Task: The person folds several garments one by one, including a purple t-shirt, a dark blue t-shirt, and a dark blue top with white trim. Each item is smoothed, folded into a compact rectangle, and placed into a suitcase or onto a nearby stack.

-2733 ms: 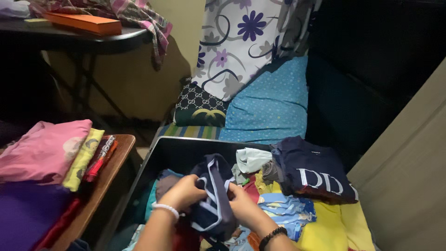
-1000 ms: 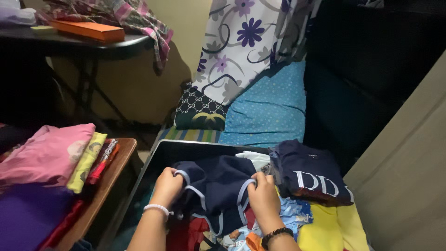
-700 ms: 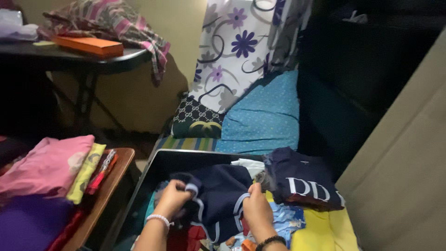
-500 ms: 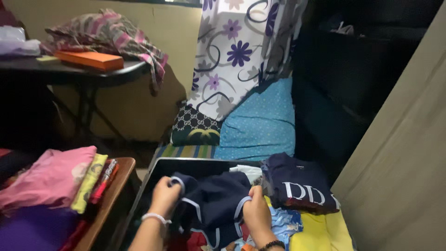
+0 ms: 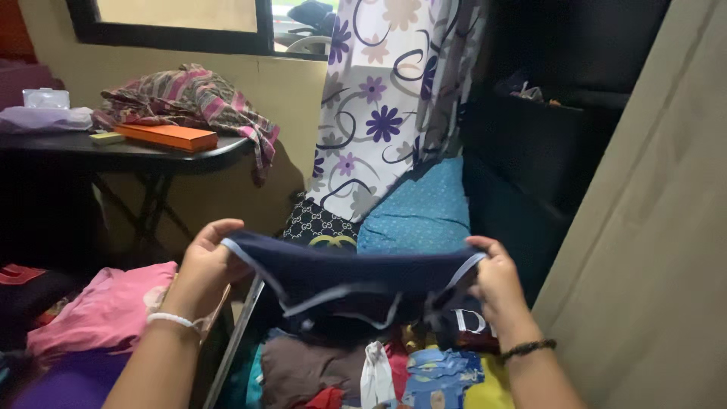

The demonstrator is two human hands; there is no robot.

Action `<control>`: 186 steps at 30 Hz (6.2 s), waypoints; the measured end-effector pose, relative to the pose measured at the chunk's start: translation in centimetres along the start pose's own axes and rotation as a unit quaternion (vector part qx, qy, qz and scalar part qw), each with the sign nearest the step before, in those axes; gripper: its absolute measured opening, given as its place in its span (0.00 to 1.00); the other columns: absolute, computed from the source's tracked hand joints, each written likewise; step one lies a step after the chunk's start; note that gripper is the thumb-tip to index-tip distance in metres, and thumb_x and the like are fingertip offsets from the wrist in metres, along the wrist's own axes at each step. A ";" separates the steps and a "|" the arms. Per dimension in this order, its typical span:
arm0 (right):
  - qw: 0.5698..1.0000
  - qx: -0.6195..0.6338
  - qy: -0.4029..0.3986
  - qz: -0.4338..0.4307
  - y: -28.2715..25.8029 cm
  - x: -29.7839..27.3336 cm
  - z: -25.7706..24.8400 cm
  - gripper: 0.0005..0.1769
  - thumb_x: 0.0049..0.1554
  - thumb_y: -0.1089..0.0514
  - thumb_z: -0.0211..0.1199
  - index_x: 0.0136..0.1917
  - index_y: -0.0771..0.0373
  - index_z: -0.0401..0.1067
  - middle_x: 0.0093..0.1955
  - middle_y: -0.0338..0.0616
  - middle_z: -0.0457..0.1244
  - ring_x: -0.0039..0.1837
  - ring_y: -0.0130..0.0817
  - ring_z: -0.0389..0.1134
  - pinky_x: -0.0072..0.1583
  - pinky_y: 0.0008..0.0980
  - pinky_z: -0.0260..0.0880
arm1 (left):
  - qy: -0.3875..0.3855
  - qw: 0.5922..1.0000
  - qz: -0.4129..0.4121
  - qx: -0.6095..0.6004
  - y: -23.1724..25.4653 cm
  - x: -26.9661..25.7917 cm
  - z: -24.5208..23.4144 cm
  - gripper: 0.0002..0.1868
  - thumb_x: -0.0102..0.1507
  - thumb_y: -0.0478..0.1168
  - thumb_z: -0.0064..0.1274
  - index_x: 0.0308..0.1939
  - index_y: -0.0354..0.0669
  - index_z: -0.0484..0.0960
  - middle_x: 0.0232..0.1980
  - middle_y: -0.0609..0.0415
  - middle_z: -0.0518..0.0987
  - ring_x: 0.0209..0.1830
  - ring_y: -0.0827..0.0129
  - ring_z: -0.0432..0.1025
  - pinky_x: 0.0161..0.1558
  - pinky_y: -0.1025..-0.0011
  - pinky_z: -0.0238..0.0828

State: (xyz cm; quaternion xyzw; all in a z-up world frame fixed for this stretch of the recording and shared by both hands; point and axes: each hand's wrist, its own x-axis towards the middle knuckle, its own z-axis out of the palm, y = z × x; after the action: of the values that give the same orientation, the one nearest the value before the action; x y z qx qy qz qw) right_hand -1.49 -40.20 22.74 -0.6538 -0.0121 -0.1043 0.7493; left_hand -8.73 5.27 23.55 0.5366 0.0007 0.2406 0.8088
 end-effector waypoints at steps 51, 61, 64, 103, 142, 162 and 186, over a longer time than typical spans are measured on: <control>0.925 -0.223 -0.307 0.009 -4.0 -4.9 10.7 0.19 0.60 0.50 0.62 0.55 0.67 0.80 0.38 0.40 0.67 0.35 0.25 0.66 0.38 0.26 0.67 | -0.291 0.935 0.111 0.169 -3.4 -4.2 12.6 0.15 0.63 0.32 0.58 0.53 0.39 0.76 0.35 0.57 0.78 0.31 0.80 0.73 0.30 0.79 0.71; 0.901 0.198 -0.244 0.300 -2.1 -2.4 7.0 0.19 0.62 0.50 0.53 0.49 0.69 0.74 0.45 0.54 0.71 0.45 0.42 0.74 0.54 0.41 0.76 | -0.321 0.877 0.076 0.349 -7.3 -10.1 8.8 0.24 0.52 0.27 0.56 0.53 0.43 0.77 0.45 0.54 0.81 0.47 0.64 0.76 0.52 0.68 0.73; 0.899 0.225 -0.231 0.295 -0.5 -1.6 6.1 0.18 0.65 0.51 0.54 0.50 0.69 0.74 0.48 0.55 0.71 0.48 0.43 0.74 0.58 0.42 0.75 | -0.270 0.797 0.293 0.453 -7.3 -9.7 9.0 0.25 0.48 0.27 0.58 0.50 0.41 0.81 0.48 0.45 0.80 0.51 0.49 0.73 0.52 0.61 0.71; 0.954 0.091 -0.191 0.213 0.2 -1.6 3.4 0.18 0.62 0.59 0.58 0.64 0.64 0.77 0.39 0.43 0.71 0.35 0.27 0.69 0.40 0.26 0.73 | -0.482 0.636 -0.325 0.507 -11.4 -11.3 4.2 0.23 0.63 0.58 0.56 0.48 0.43 0.87 0.47 0.50 0.86 0.42 0.68 0.79 0.47 0.72 0.75; 0.872 -0.467 -0.006 -0.147 -6.6 -2.8 -4.1 0.19 0.58 0.65 0.54 0.56 0.55 0.81 0.32 0.42 0.69 0.31 0.29 0.69 0.39 0.29 0.70 | -0.093 0.990 0.097 0.049 -4.1 0.7 3.0 0.08 0.63 0.27 0.53 0.46 0.34 0.80 0.39 0.50 0.80 0.34 0.68 0.74 0.36 0.71 0.72; 0.998 -0.008 0.005 0.064 -10.1 -4.0 -1.7 0.22 0.65 0.62 0.39 0.67 0.54 0.66 0.55 0.50 0.66 0.56 0.40 0.71 0.57 0.47 0.75 | -0.025 0.998 0.020 -0.053 1.3 0.1 3.2 0.08 0.71 0.34 0.45 0.53 0.43 0.76 0.41 0.53 0.81 0.40 0.69 0.77 0.46 0.62 0.81; 0.977 -0.204 -0.055 -0.036 -10.0 -2.9 -4.2 0.14 0.60 0.61 0.61 0.58 0.59 0.80 0.50 0.43 0.71 0.53 0.35 0.71 0.56 0.36 0.71 | -0.101 0.975 0.064 0.189 7.1 -0.7 1.2 0.11 0.62 0.35 0.58 0.47 0.37 0.86 0.45 0.52 0.85 0.45 0.71 0.78 0.52 0.71 0.73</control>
State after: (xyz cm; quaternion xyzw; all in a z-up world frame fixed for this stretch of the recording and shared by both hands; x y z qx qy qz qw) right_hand -6.57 -45.13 31.46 -0.7968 -0.0557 -0.0952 0.5941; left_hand -11.83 6.09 30.08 0.7002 -0.0700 0.2315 0.6718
